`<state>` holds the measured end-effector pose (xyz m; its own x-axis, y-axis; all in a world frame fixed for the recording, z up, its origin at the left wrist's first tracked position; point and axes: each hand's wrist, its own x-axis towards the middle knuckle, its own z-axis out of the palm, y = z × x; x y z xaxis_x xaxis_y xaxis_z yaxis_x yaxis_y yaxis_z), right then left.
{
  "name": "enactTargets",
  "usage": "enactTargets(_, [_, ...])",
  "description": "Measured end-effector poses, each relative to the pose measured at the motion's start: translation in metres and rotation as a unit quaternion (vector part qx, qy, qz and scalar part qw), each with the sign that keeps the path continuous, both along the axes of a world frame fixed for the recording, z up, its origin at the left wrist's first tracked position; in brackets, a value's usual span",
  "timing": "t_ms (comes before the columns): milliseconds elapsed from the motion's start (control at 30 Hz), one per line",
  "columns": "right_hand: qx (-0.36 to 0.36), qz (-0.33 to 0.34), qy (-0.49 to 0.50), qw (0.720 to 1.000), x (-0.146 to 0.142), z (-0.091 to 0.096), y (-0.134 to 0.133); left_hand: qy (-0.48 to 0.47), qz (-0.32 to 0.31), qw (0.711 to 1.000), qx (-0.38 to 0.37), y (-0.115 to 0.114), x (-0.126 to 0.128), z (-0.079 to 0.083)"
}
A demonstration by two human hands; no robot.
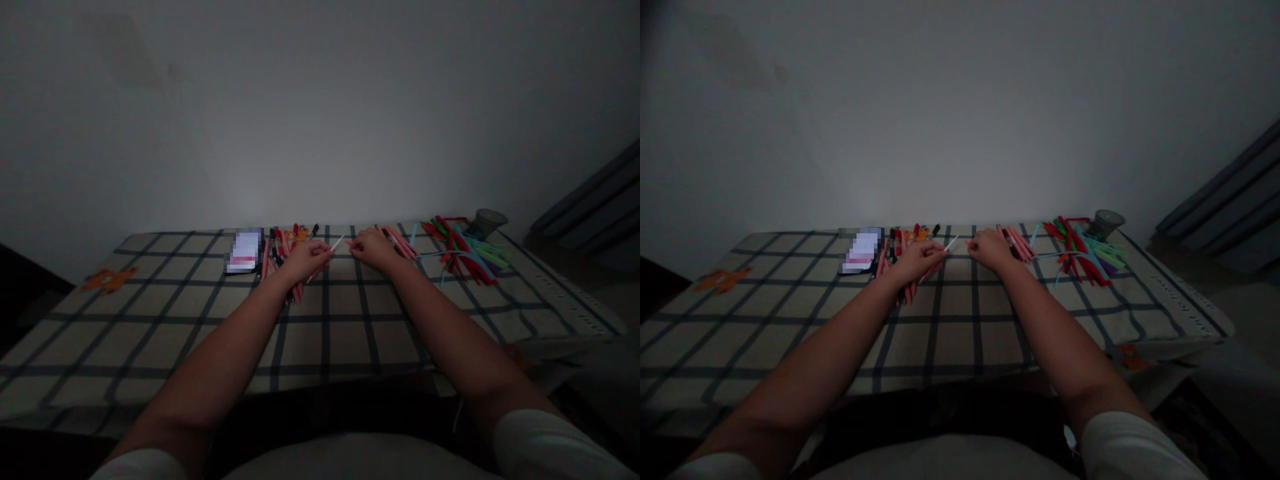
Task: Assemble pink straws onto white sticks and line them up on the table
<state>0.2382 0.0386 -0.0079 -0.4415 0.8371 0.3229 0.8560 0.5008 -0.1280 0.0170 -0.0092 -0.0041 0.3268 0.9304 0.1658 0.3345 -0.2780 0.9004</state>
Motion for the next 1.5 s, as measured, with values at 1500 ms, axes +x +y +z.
enactTargets(1500, [-0.326,0.076,0.603,0.724,-0.018,-0.005,0.002,0.047,-0.002,0.999,-0.008,0.002,-0.002,-0.003])
